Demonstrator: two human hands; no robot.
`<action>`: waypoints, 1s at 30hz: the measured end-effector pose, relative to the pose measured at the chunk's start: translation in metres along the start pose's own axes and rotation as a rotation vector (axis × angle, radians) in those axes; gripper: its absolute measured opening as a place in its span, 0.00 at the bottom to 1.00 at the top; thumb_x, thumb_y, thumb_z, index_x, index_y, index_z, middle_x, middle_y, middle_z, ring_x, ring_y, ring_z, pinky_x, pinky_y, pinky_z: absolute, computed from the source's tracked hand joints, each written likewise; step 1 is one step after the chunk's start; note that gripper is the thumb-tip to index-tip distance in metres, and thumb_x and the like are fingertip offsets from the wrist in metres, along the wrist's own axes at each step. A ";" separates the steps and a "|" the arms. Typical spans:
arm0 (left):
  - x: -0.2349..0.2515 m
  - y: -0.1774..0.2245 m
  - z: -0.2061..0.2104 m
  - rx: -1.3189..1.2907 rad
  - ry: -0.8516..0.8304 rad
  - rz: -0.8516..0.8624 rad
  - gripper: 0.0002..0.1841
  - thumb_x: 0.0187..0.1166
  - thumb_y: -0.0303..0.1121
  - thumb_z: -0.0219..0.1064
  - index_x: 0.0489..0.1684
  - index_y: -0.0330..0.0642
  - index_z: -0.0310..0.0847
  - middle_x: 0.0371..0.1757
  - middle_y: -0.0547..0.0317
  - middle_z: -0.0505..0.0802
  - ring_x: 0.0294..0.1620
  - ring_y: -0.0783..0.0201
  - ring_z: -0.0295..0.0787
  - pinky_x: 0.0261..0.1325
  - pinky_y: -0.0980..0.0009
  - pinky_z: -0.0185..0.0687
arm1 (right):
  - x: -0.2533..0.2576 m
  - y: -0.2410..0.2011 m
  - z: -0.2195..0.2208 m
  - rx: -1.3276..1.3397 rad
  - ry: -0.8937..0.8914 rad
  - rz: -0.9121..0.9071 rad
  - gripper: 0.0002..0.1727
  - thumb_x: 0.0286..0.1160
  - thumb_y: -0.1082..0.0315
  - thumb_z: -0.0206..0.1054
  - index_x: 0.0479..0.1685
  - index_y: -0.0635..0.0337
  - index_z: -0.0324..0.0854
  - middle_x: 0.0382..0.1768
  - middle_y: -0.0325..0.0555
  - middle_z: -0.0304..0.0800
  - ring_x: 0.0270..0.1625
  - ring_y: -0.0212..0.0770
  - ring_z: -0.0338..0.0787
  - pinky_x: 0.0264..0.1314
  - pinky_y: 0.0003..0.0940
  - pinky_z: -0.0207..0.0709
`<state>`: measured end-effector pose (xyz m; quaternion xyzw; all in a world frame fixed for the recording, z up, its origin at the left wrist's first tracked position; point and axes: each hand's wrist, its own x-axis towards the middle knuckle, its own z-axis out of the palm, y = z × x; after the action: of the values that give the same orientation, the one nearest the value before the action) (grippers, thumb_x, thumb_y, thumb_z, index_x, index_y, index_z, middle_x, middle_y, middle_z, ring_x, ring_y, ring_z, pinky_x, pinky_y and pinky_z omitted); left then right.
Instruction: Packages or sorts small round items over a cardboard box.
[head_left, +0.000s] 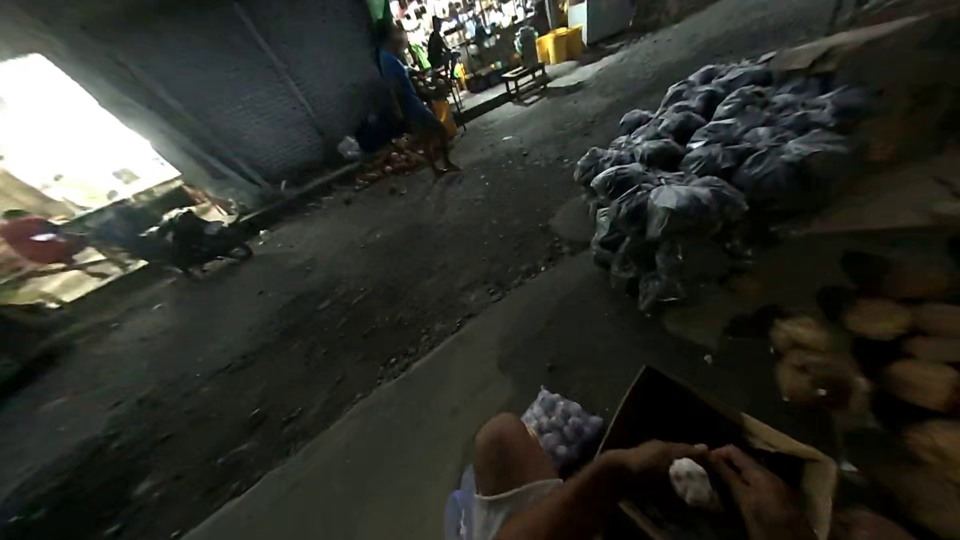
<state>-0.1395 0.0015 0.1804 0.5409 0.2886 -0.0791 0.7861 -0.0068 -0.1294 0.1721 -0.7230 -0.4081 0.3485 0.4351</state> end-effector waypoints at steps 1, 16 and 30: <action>-0.002 0.002 0.004 -0.025 0.037 0.028 0.27 0.94 0.54 0.41 0.58 0.43 0.82 0.43 0.62 0.89 0.40 0.71 0.85 0.46 0.70 0.84 | -0.001 0.009 0.002 0.046 0.072 -0.009 0.18 0.88 0.63 0.58 0.55 0.73 0.82 0.43 0.60 0.90 0.45 0.48 0.90 0.53 0.52 0.84; 0.012 -0.007 -0.007 0.295 0.400 0.775 0.33 0.82 0.31 0.65 0.85 0.25 0.58 0.80 0.38 0.77 0.73 0.54 0.82 0.76 0.59 0.80 | -0.015 -0.014 -0.006 0.720 0.161 0.282 0.22 0.90 0.60 0.53 0.75 0.59 0.75 0.53 0.48 0.89 0.47 0.39 0.90 0.48 0.39 0.88; 0.016 -0.015 -0.001 0.031 0.282 0.484 0.24 0.89 0.34 0.56 0.82 0.37 0.66 0.62 0.52 0.91 0.57 0.62 0.91 0.61 0.63 0.88 | -0.040 -0.063 -0.017 1.426 -0.306 -0.132 0.30 0.91 0.42 0.45 0.56 0.57 0.84 0.41 0.48 0.89 0.31 0.36 0.88 0.30 0.27 0.84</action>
<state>-0.1333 -0.0009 0.1600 0.6117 0.2563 0.1828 0.7258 -0.0272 -0.1530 0.2421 -0.1811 -0.1810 0.5998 0.7581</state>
